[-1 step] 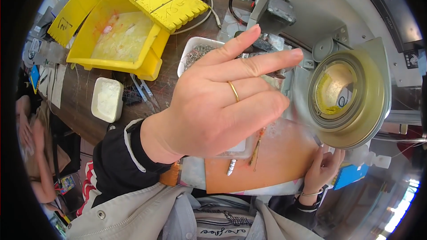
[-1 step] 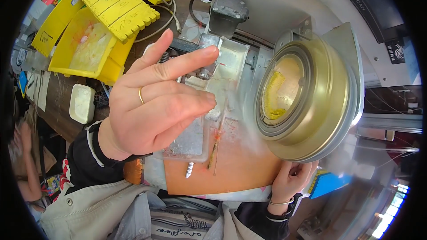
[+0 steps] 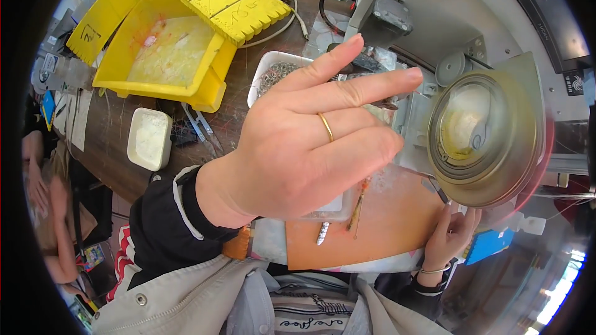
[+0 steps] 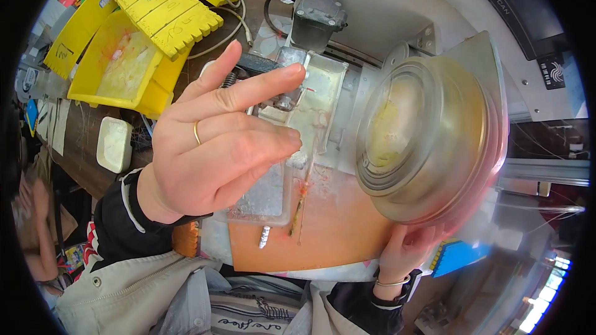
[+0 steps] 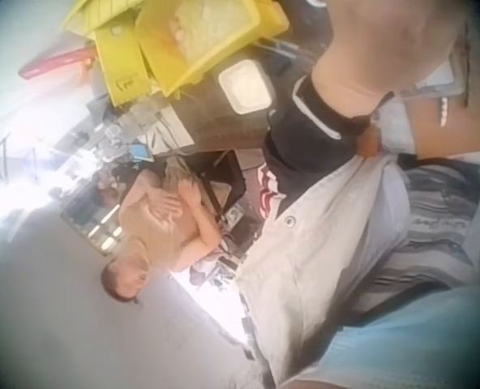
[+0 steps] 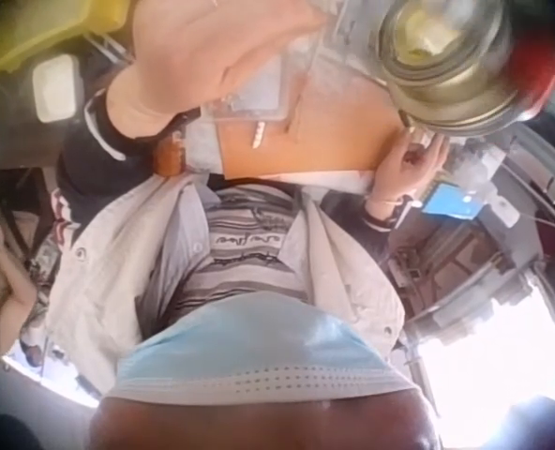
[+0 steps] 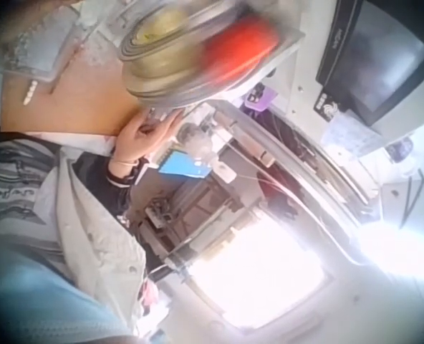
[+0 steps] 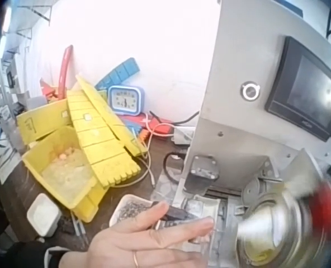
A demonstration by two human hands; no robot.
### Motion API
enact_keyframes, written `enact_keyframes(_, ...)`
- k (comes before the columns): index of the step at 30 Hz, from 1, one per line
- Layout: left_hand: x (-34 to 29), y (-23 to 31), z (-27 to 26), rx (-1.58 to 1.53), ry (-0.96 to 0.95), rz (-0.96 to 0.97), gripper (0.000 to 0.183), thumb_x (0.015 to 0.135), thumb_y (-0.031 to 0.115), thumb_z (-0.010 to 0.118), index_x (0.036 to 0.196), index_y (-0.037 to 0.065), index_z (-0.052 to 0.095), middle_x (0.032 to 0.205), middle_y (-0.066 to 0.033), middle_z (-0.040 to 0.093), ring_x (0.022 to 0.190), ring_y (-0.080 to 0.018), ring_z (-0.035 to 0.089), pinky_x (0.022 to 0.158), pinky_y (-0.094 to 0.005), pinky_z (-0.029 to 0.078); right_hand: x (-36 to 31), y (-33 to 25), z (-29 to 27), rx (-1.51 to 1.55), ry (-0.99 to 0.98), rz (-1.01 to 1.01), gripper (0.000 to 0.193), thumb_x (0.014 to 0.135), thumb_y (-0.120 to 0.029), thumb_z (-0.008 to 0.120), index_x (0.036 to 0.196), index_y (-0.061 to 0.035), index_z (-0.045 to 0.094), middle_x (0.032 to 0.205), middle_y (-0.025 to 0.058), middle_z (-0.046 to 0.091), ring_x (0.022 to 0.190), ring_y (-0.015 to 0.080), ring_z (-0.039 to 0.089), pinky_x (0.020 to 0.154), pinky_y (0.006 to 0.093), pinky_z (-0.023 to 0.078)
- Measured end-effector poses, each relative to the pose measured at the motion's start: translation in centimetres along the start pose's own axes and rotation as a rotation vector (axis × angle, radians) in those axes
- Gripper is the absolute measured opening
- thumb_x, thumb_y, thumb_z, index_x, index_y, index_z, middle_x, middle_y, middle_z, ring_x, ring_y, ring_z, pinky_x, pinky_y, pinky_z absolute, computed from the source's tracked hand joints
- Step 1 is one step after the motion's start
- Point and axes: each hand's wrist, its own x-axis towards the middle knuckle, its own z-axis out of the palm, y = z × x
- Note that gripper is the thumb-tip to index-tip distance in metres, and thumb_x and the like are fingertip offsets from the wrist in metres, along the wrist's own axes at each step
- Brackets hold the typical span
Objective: Polishing and finishing small components using a rotating wheel and liquid sealant/glue.
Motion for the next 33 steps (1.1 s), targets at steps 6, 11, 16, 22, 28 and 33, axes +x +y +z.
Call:
enact_keyframes(6, -0.1, -0.1, -0.1, 0.008, -0.001, -0.01, 0.003, 0.083, 0.008, 0.069, 0.083, 0.007, 0.072, 0.08, -0.0056, 0.073, 0.117, -0.0298, 0.066, 0.117, -0.0485, 0.03, 0.1, -0.3, 0.3, 0.011, -0.008, -0.005, 0.047, 0.095, -0.004, 0.063, 0.138, 0.0076, 0.047, 0.127, 0.0145, 0.053, 0.057, 0.0064, 0.048, 0.057, 0.0238, 0.04)
enact_keyframes(11, 0.1, 0.1, 0.0, 0.005, 0.015, -0.006, 0.003, 0.082, 0.008, 0.07, 0.083, 0.007, 0.072, 0.079, -0.006, 0.073, 0.116, -0.0295, 0.066, 0.117, -0.0486, 0.03, 0.9, 1.8, -0.7, -0.348, 0.021, -0.442, 0.047, 0.095, -0.005, 0.063, 0.138, 0.0077, 0.048, 0.128, 0.016, 0.054, 0.057, 0.0066, 0.049, 0.056, 0.0241, 0.04)
enact_keyframes(16, 0.0, 0.0, 0.1, 0.012, 0.011, -0.002, 0.003, 0.081, 0.008, 0.07, 0.083, 0.006, 0.072, 0.081, -0.0067, 0.073, 0.115, -0.0294, 0.067, 0.117, -0.0489, 0.031, -0.2, 0.6, 0.1, -0.069, 0.024, -0.092, 0.046, 0.095, -0.005, 0.063, 0.137, 0.0073, 0.049, 0.127, 0.0157, 0.054, 0.056, 0.0067, 0.047, 0.055, 0.0242, 0.039)
enact_keyframes(22, 0.0, 0.1, -0.2, 0.04, -0.023, 0.0, 0.005, 0.08, 0.008, 0.071, 0.084, 0.006, 0.073, 0.085, -0.0101, 0.074, 0.115, -0.0291, 0.067, 0.117, -0.0491, 0.031, 0.2, -0.5, 0.0, 0.001, 0.007, -0.019, 0.045, 0.095, -0.005, 0.062, 0.137, 0.0063, 0.049, 0.123, 0.014, 0.055, 0.056, 0.0065, 0.046, 0.054, 0.0242, 0.038)
enact_keyframes(28, 0.0, 0.1, -0.2, 0.036, -0.03, -0.006, 0.005, 0.08, 0.008, 0.07, 0.084, 0.006, 0.073, 0.086, -0.0101, 0.074, 0.114, -0.0288, 0.067, 0.117, -0.0493, 0.03, 0.1, 0.1, 0.1, 0.003, 0.014, -0.037, 0.045, 0.096, -0.006, 0.063, 0.137, 0.0067, 0.049, 0.12, 0.0136, 0.055, 0.057, 0.0064, 0.046, 0.053, 0.0238, 0.037)
enact_keyframes(33, 0.0, 0.1, -0.1, 0.036, -0.017, -0.006, 0.005, 0.08, 0.007, 0.069, 0.083, 0.006, 0.073, 0.084, -0.0074, 0.074, 0.113, -0.029, 0.068, 0.117, -0.0498, 0.03, -0.1, 0.4, 0.2, 0.025, 0.028, -0.038, 0.044, 0.096, -0.005, 0.063, 0.135, 0.0068, 0.05, 0.12, 0.0138, 0.054, 0.056, 0.0068, 0.046, 0.053, 0.0236, 0.037)
